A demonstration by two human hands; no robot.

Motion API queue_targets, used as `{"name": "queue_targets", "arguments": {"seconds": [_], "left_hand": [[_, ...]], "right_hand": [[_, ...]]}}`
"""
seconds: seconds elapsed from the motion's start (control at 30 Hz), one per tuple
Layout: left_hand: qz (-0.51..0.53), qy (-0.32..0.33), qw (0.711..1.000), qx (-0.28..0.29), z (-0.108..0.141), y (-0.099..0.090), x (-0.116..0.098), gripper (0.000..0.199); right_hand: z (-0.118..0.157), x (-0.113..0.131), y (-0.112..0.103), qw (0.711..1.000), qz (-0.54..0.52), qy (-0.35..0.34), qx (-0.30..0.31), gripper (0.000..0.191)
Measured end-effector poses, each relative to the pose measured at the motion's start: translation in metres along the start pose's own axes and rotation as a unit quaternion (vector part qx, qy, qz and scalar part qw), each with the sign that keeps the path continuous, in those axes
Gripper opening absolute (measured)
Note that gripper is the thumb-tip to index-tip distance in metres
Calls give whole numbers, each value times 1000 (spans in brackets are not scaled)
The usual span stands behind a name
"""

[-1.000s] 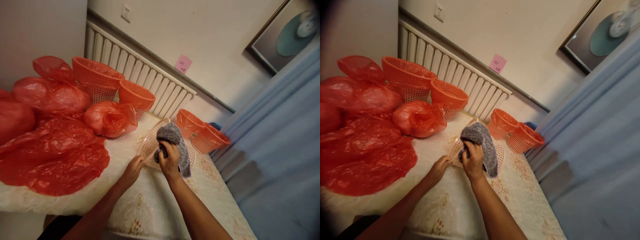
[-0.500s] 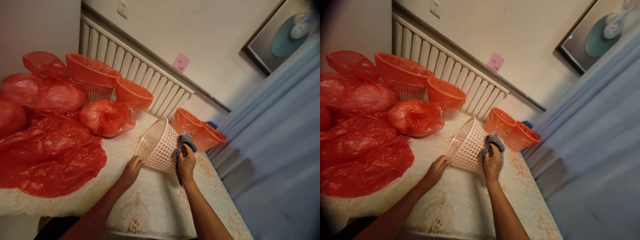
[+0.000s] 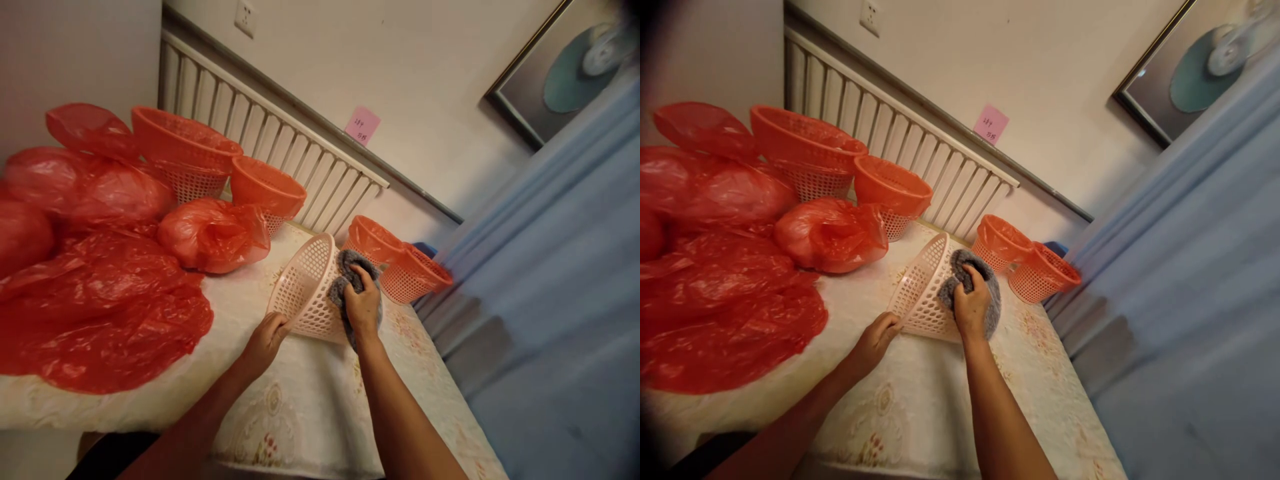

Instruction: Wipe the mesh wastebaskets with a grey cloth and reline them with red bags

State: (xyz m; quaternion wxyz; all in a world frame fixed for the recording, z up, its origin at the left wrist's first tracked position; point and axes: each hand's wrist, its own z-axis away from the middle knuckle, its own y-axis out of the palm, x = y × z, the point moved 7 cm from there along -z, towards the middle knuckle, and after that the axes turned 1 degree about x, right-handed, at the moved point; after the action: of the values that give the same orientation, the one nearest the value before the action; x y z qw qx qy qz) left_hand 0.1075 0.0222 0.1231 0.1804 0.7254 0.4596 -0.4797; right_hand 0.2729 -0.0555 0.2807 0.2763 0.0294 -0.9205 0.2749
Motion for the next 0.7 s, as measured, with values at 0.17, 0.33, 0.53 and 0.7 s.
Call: {"name": "queue_targets", "arguments": {"seconds": [0.17, 0.33, 0.53, 0.7], "left_hand": [[-1, -4, 1000, 2, 0, 1, 1, 27], [5, -3, 1000, -1, 2, 0, 0, 26], [11, -6, 1000, -3, 0, -2, -2, 28], [18, -19, 1000, 10, -4, 1, 9, 28]], "right_hand": [[25, 36, 14, 997, -22, -77, 9, 42], [103, 24, 25, 993, 14, -115, -19, 31], [158, 16, 39, 980, 86, -179, 15, 23], [136, 18, 36, 985, 66, -154, 29, 31]]}}
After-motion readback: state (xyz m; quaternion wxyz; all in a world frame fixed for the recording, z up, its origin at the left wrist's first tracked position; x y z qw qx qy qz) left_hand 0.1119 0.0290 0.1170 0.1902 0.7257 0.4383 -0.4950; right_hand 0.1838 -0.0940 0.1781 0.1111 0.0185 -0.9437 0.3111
